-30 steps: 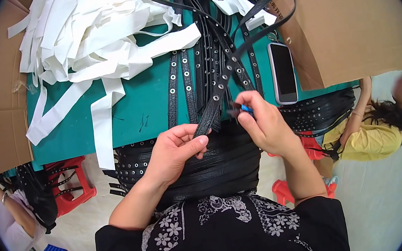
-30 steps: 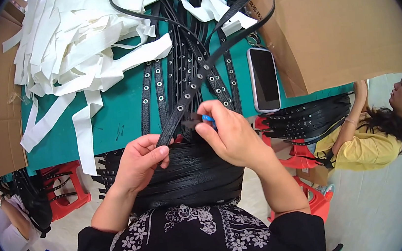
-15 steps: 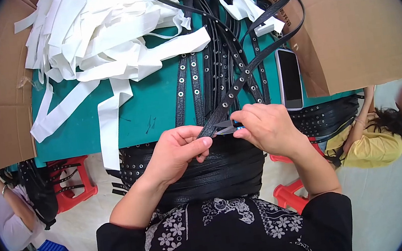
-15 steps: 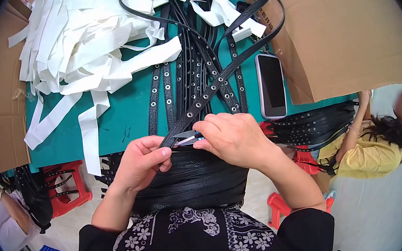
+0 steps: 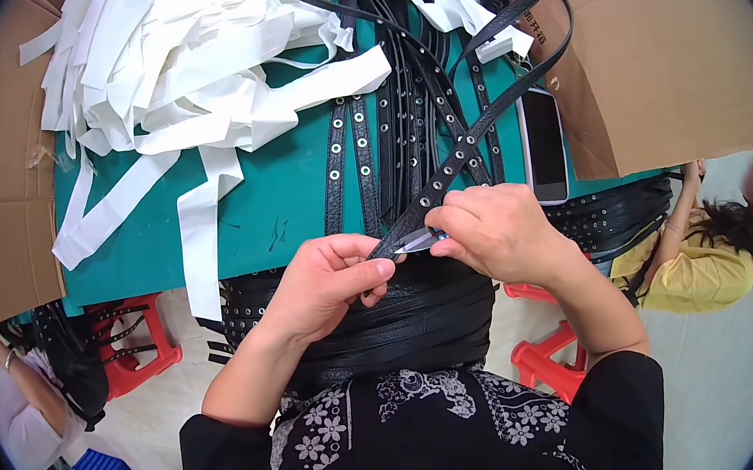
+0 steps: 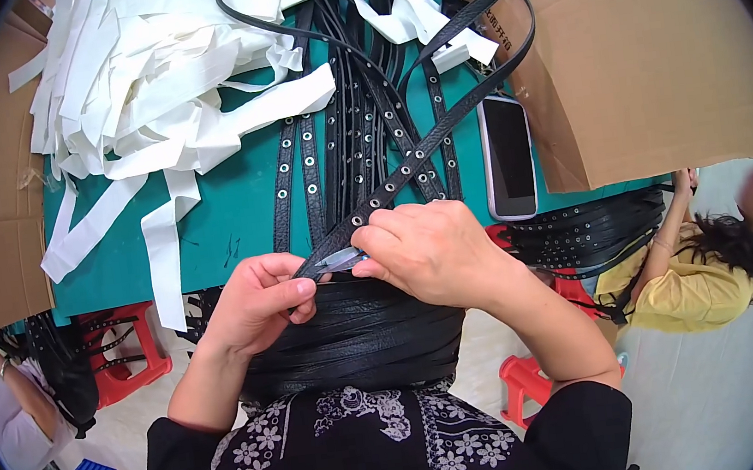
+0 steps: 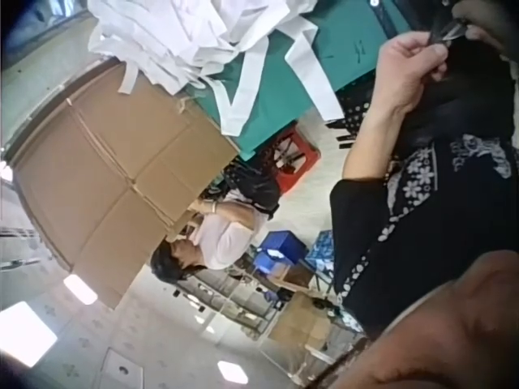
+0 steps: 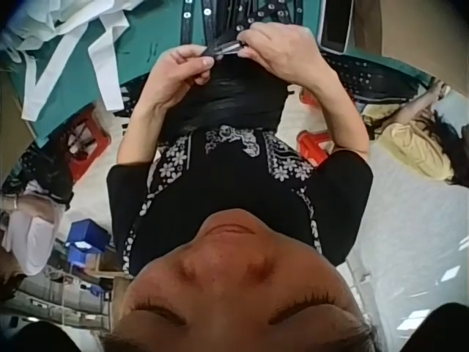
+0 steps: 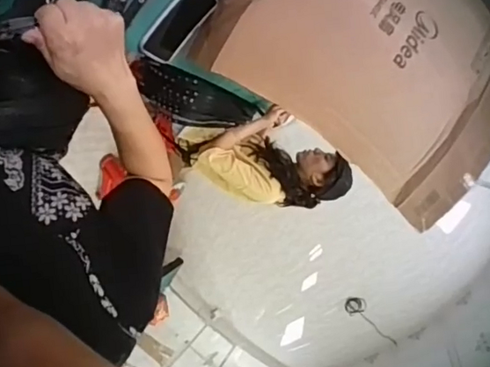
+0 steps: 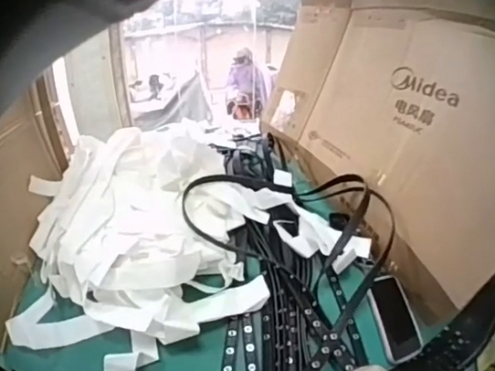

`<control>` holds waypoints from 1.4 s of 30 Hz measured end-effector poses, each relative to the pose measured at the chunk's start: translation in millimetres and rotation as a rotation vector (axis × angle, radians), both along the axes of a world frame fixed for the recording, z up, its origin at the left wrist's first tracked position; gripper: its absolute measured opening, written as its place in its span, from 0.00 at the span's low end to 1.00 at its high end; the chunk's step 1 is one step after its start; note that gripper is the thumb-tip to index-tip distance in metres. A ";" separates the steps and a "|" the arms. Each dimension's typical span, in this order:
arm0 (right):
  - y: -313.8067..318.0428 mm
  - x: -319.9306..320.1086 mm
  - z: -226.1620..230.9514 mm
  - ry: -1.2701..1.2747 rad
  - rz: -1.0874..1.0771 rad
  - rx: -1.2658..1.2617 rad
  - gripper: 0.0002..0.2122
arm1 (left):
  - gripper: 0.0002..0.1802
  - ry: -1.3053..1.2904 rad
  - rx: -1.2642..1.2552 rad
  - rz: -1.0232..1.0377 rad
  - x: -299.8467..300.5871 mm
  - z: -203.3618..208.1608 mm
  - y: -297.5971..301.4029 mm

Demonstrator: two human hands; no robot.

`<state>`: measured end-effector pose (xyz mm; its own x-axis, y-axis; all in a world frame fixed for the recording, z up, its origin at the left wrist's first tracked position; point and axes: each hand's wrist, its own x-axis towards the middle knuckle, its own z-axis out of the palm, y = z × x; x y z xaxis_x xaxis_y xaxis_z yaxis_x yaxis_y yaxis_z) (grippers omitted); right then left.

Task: Trimming excess material and loose threads from black leather belt straps using scissors.

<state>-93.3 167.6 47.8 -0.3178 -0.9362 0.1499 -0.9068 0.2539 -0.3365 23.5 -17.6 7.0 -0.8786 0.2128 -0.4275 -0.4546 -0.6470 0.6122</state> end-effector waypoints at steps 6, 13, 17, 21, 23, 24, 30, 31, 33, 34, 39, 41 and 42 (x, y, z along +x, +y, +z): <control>0.9 -5.4 -1.3 0.001 0.050 0.016 0.11 | 0.08 -0.015 0.046 -0.036 -2.5 -1.0 -1.5; 1.3 -14.1 -5.2 0.027 0.085 0.005 0.11 | 0.08 -0.021 0.176 -0.070 -2.4 -6.2 -4.4; 4.8 -16.6 -4.2 -0.012 -0.046 -0.097 0.11 | 0.08 -0.052 0.204 -0.041 -2.7 -7.1 -8.5; -1.3 -16.9 6.7 -0.014 0.034 -0.026 0.10 | 0.08 -0.056 0.230 -0.059 -1.6 -10.1 -10.5; -3.8 -18.9 6.5 -0.026 0.060 -0.001 0.10 | 0.08 -0.050 0.223 -0.063 -1.8 -8.1 -10.7; -4.5 -19.3 6.6 -0.038 0.086 0.024 0.10 | 0.08 -0.044 0.215 -0.066 -1.9 -7.2 -10.9; -9.7 -21.8 8.9 -0.066 0.117 0.073 0.09 | 0.09 -0.023 0.217 -0.065 -3.3 -7.0 -14.3; -10.1 -21.5 9.0 -0.066 0.119 0.074 0.09 | 0.09 -0.023 0.217 -0.064 -3.2 -6.9 -14.6; -10.8 -21.1 9.2 -0.088 0.123 0.085 0.09 | 0.09 -0.010 0.176 -0.065 -2.8 -5.9 -14.8; -11.0 -21.0 9.3 -0.086 0.125 0.085 0.09 | 0.09 -0.009 0.176 -0.064 -3.0 -5.2 -14.9; -10.4 -19.7 9.3 -0.125 0.089 0.054 0.09 | 0.09 0.011 0.177 -0.071 -3.3 -5.2 -15.0; -11.8 -19.5 8.4 -0.115 0.097 0.054 0.09 | 0.09 0.004 0.145 -0.060 -4.0 -4.3 -14.0; -12.7 -19.7 8.1 -0.106 0.103 0.054 0.09 | 0.09 -0.004 0.113 -0.051 -4.3 -4.3 -13.8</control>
<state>-113.0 154.9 55.8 -0.2309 -0.9705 0.0694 -0.8889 0.1814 -0.4206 19.2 -31.4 2.7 -0.8637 0.3041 -0.4020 -0.4910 -0.6877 0.5347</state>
